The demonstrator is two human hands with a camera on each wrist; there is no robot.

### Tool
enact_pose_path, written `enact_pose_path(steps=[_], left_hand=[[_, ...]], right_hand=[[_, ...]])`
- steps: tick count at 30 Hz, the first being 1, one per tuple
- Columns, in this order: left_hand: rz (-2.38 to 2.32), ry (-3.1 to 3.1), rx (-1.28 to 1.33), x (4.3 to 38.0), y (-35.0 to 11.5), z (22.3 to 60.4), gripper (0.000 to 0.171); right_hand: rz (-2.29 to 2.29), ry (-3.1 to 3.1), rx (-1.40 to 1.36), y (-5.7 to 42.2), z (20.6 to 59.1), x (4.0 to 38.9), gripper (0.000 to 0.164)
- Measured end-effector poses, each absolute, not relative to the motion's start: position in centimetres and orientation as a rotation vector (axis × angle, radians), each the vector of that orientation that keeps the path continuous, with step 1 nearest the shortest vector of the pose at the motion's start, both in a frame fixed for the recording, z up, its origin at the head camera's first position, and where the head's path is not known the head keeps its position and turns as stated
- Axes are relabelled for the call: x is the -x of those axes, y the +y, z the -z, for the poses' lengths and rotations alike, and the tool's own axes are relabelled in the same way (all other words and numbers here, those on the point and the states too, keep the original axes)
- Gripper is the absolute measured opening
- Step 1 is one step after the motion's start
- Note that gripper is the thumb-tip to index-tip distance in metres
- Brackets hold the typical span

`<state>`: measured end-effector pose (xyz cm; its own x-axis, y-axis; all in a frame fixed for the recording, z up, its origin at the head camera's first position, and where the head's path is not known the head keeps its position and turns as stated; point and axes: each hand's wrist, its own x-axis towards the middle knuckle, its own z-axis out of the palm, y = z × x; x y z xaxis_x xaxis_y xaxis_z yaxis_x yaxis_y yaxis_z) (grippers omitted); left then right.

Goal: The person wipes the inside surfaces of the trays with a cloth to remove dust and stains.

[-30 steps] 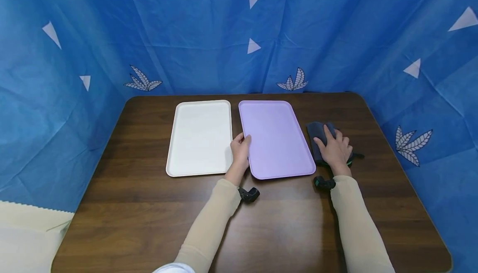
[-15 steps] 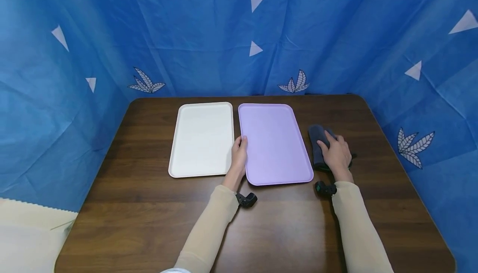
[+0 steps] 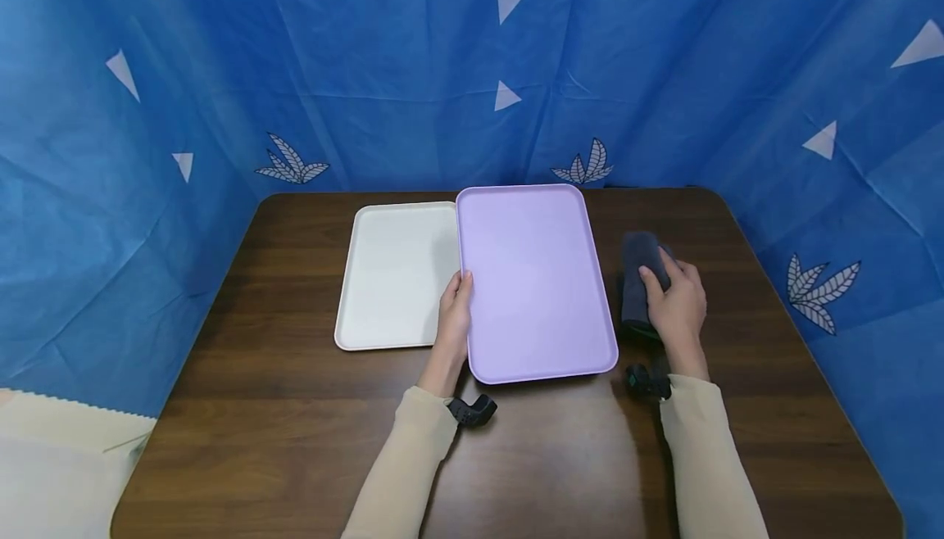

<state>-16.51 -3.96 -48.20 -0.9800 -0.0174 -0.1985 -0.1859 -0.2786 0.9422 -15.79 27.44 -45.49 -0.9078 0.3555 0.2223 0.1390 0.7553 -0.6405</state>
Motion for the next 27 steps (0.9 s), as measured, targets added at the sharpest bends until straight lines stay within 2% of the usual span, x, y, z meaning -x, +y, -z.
enact_pose_path(steps=[17,27], left_hand=[[-2.538,1.642,0.086,12.2,-5.9,47.0,0.05],[-2.599,1.524,-0.01,11.4,-5.6,47.1,0.045]], right_hand=[[-1.147,-2.231,0.133,21.0,38.3,13.9,0.044],[-1.05,-2.281,0.094,18.3,37.4,15.1,0.047]])
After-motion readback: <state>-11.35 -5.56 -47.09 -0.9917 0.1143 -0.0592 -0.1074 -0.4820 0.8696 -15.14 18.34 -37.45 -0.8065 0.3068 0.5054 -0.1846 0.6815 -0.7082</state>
